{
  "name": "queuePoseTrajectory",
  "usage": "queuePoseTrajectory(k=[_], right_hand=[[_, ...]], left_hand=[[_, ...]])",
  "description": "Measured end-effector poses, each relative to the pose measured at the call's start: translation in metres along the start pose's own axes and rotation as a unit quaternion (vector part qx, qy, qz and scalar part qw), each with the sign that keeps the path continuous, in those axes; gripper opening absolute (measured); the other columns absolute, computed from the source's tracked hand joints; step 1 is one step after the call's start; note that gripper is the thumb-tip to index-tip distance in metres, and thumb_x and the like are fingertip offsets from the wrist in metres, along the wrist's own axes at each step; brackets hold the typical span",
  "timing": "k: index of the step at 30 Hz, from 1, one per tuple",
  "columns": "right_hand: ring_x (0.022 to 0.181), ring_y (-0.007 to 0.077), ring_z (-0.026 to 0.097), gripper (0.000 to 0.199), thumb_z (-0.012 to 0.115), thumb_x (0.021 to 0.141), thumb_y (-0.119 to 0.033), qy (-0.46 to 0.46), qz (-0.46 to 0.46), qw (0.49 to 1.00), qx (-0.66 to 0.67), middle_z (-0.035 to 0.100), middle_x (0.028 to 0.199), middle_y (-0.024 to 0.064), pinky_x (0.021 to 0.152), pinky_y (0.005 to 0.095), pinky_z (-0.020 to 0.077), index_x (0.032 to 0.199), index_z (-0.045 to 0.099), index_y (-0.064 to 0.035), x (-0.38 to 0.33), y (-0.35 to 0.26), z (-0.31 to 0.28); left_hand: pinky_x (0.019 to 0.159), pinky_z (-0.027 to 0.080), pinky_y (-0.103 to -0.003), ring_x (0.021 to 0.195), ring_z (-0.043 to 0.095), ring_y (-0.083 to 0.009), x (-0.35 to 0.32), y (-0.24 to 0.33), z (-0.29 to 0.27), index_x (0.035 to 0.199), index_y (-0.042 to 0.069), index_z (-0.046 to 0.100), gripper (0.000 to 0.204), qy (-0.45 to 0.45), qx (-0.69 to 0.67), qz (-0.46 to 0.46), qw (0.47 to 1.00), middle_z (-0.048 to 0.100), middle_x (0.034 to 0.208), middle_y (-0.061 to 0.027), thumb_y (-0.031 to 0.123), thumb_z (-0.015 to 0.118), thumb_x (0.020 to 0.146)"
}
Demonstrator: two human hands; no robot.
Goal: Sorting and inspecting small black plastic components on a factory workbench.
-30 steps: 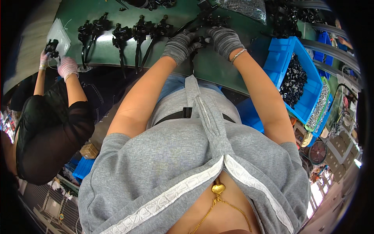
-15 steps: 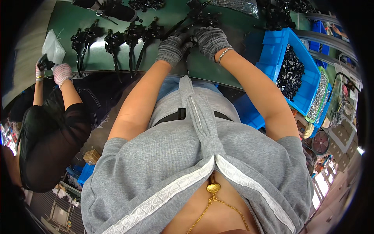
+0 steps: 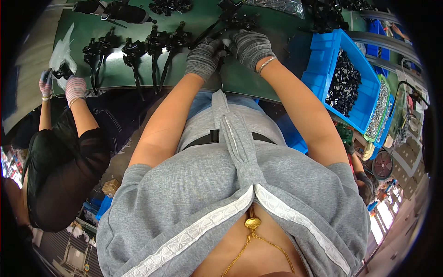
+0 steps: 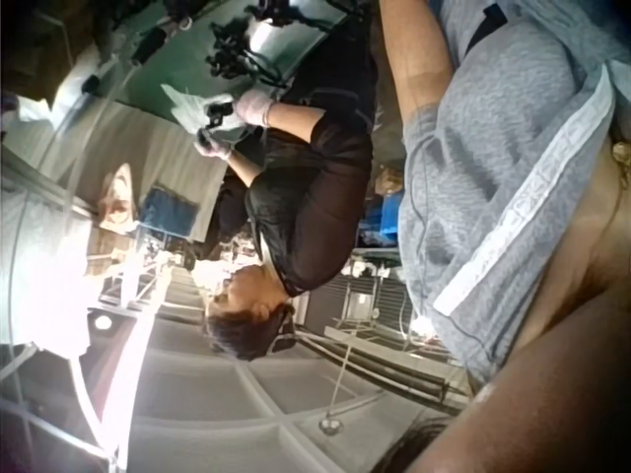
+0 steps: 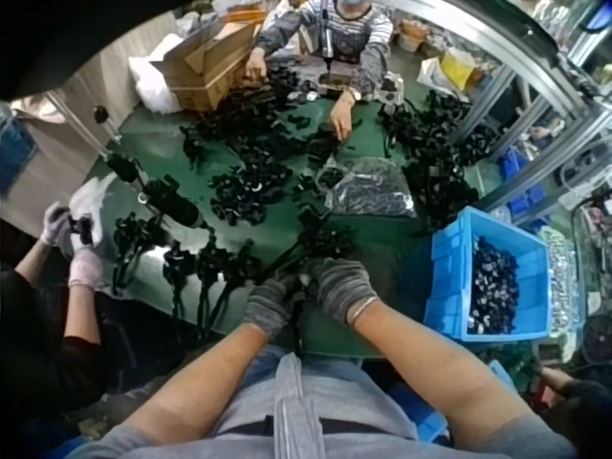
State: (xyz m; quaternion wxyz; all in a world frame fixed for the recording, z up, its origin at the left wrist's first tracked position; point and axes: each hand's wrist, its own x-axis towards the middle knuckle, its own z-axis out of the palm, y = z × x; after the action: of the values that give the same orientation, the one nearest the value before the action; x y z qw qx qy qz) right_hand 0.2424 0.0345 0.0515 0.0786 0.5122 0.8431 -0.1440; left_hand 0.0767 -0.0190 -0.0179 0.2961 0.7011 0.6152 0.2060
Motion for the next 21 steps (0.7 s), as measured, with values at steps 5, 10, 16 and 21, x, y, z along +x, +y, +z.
queuePoseTrajectory(k=[5, 10, 16, 21], right_hand=[[0.092, 0.0331, 0.067, 0.043, 0.045, 0.100, -0.044, 0.019, -0.087, 0.995, -0.043, 0.068, 0.098, 0.0182, 0.081, 0.0446, 0.0525, 0.096, 0.070, -0.0094, -0.006, 0.003, 0.011], [0.093, 0.0318, 0.067, 0.041, 0.045, 0.100, -0.042, -0.061, -0.009, 0.998, 0.018, 0.069, 0.096, 0.0193, 0.082, 0.0442, 0.0526, 0.098, 0.069, -0.0086, 0.003, -0.008, 0.004], [0.093, 0.0396, 0.066, 0.049, 0.045, 0.098, -0.051, 0.028, 0.076, 0.977, 0.198, 0.068, 0.100, 0.0225, 0.081, 0.0508, 0.0518, 0.104, 0.068, -0.0074, -0.006, 0.012, 0.025], [0.112, 0.0396, 0.061, 0.051, 0.056, 0.090, -0.053, 0.115, 0.377, 0.915, 0.086, 0.067, 0.118, 0.0161, 0.098, 0.0474, 0.0478, 0.120, 0.067, -0.0130, -0.037, 0.125, 0.078]], left_hand=[[0.090, 0.049, -0.044, 0.104, 0.062, -0.0340, -0.001, -0.005, 0.006, 0.118, 0.013, 0.066, 0.038, 0.022, 0.010, 0.001, 1.000, 0.064, 0.113, -0.0128, 0.030, 0.070, 0.084], [0.092, 0.050, -0.043, 0.107, 0.061, -0.0337, -0.005, 0.000, -0.002, 0.119, 0.011, 0.066, 0.038, 0.018, 0.004, 0.002, 1.000, 0.063, 0.116, -0.0137, 0.027, 0.070, 0.084], [0.095, 0.050, -0.041, 0.112, 0.061, -0.0334, -0.005, 0.000, -0.002, 0.123, 0.010, 0.064, 0.040, 0.006, -0.007, 0.004, 1.000, 0.062, 0.123, -0.0150, 0.025, 0.070, 0.086], [0.097, 0.049, -0.041, 0.114, 0.060, -0.0329, -0.008, -0.004, 0.002, 0.124, 0.011, 0.064, 0.041, 0.011, 0.024, -0.018, 0.999, 0.062, 0.125, -0.0144, 0.028, 0.070, 0.086]])
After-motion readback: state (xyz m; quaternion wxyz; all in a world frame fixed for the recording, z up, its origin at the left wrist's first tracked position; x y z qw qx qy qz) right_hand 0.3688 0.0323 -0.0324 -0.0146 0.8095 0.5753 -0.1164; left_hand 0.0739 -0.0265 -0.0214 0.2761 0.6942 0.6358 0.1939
